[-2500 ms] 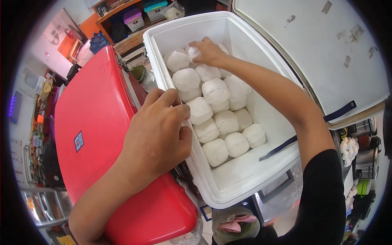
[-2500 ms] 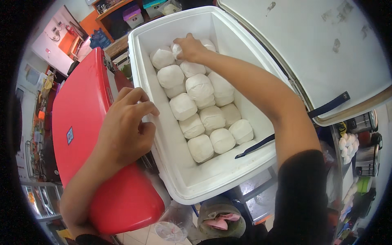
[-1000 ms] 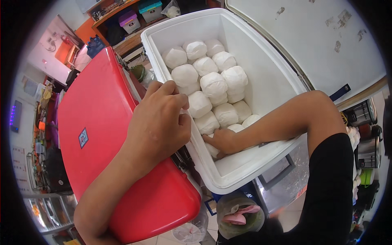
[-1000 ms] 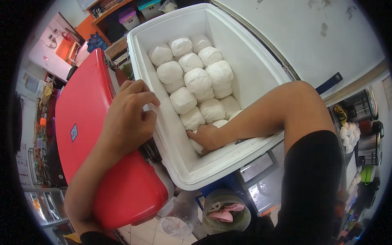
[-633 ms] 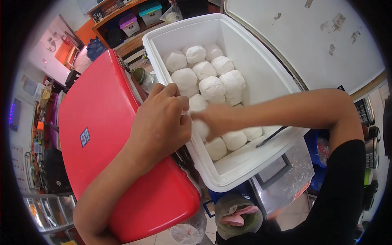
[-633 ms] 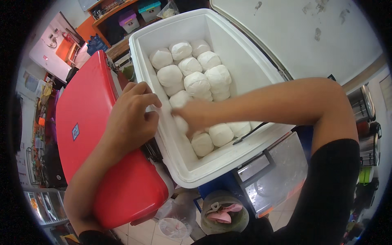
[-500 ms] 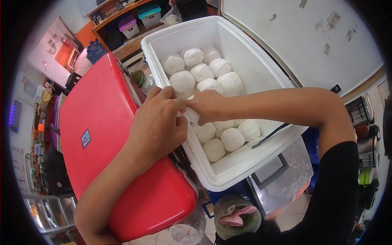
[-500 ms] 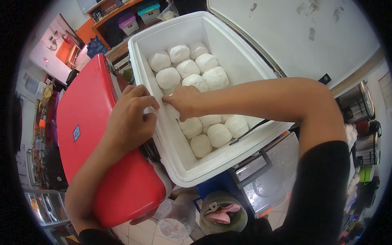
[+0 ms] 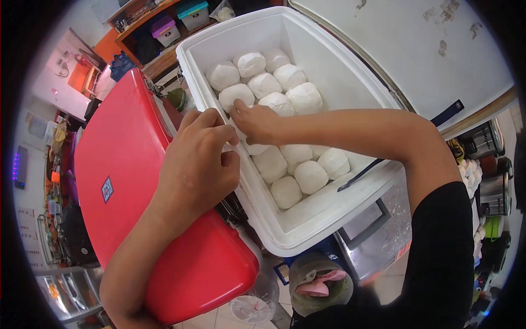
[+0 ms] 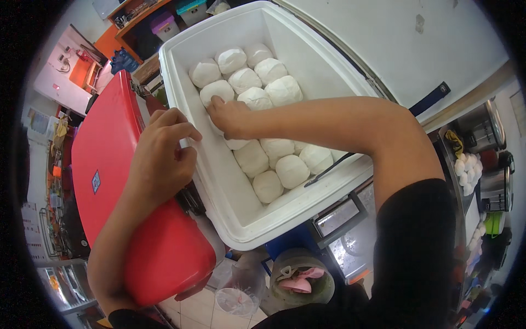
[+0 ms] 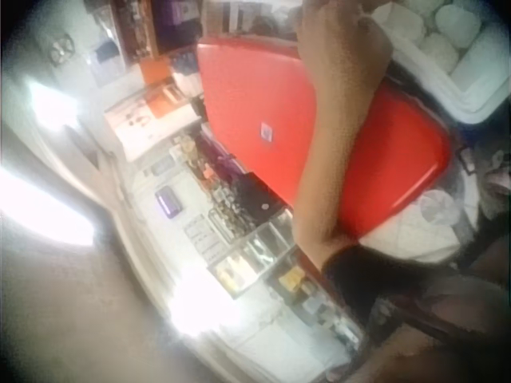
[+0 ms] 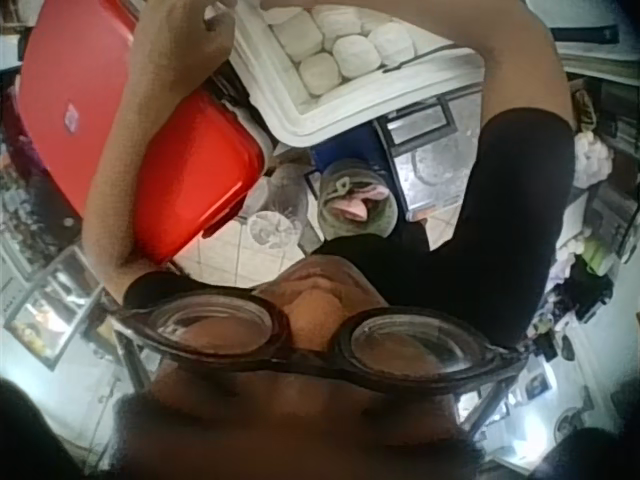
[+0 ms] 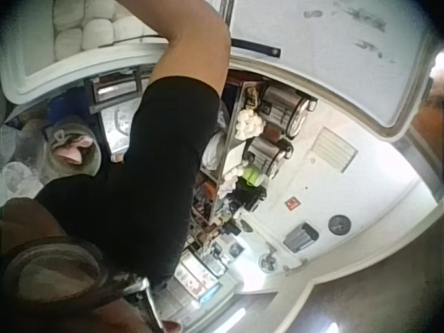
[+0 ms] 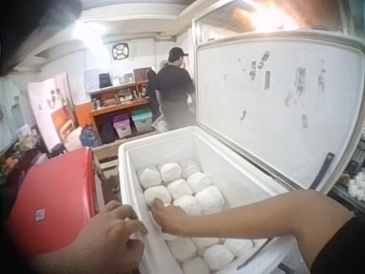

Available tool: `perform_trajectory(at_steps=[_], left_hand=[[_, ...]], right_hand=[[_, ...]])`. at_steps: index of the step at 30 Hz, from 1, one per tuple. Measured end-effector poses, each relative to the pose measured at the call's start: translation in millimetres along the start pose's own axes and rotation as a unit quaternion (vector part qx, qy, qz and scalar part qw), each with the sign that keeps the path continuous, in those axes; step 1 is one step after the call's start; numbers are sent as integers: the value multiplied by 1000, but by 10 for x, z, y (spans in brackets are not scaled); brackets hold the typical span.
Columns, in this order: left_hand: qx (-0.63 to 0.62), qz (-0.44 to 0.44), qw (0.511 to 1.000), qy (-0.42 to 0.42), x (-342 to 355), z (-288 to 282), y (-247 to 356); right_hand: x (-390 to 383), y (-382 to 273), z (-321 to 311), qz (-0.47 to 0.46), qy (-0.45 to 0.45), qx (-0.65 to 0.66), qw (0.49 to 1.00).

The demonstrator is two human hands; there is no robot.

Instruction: The person opens a cooler box and rearranges several wrapped round food items by hand, shifting them from one side to the other within the container.

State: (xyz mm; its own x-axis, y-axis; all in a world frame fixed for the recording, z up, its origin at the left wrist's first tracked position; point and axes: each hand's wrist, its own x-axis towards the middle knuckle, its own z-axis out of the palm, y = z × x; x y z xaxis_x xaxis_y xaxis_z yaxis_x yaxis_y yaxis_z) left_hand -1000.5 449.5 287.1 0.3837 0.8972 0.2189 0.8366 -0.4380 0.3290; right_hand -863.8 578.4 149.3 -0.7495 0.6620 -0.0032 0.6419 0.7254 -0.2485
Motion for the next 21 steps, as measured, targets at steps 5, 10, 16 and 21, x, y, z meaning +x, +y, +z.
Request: perform_trajectory(at_steps=[5,10,16,21], left_hand=[[8,6,1000,15,20,19,-17],[12,5,1000,13,-22,24,-59],[15,14,1000,15,11,5,-21],[12,3,1000,14,-12,7,-28]], right_hand=[[-132,188,-46,-47,35,75,995],[-494,-22,21,-126,-99,27,987],[-861,93,622,-143,-339,97,925],[-855,-166,871,-107,-409,11,906]])
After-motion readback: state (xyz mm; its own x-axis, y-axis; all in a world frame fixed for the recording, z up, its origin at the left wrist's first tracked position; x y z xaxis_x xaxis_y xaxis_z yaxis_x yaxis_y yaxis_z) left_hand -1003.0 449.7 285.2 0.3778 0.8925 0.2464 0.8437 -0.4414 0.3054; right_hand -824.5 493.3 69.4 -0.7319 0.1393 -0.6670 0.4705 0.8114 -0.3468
